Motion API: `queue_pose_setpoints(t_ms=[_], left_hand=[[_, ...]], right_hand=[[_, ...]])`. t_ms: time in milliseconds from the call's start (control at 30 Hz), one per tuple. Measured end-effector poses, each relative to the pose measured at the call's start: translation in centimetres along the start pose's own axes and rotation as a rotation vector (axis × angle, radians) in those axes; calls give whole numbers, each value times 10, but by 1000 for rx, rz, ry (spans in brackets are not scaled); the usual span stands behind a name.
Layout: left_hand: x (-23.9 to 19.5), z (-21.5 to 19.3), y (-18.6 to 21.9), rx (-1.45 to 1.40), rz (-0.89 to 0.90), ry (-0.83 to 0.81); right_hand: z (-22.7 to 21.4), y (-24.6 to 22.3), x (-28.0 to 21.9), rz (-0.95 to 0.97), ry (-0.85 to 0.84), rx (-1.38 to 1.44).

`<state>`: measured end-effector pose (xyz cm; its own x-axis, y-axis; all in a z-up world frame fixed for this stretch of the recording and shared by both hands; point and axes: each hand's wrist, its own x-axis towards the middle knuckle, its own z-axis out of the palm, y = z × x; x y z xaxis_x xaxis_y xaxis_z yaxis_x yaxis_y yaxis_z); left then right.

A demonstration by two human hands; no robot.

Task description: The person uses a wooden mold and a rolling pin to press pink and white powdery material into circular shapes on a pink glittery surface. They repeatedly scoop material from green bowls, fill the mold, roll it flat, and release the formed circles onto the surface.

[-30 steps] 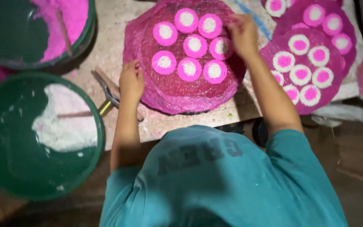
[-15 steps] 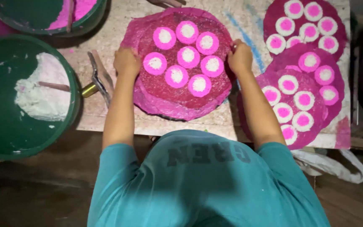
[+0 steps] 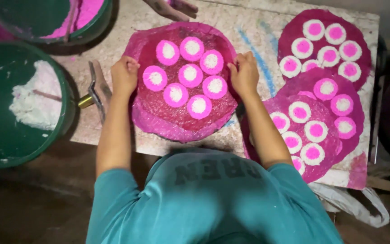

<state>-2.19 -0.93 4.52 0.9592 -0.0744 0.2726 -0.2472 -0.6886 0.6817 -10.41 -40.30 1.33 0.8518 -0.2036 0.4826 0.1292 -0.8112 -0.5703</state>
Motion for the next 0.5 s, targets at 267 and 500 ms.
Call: queue_pose_setpoints(t_ms=[267, 500], left_hand=[[64, 0, 86, -245, 89, -179], [126, 177, 126, -412, 282, -385]], right_hand=[[-68, 36, 48, 242, 29, 467], [-157, 174, 93, 135, 130, 57]])
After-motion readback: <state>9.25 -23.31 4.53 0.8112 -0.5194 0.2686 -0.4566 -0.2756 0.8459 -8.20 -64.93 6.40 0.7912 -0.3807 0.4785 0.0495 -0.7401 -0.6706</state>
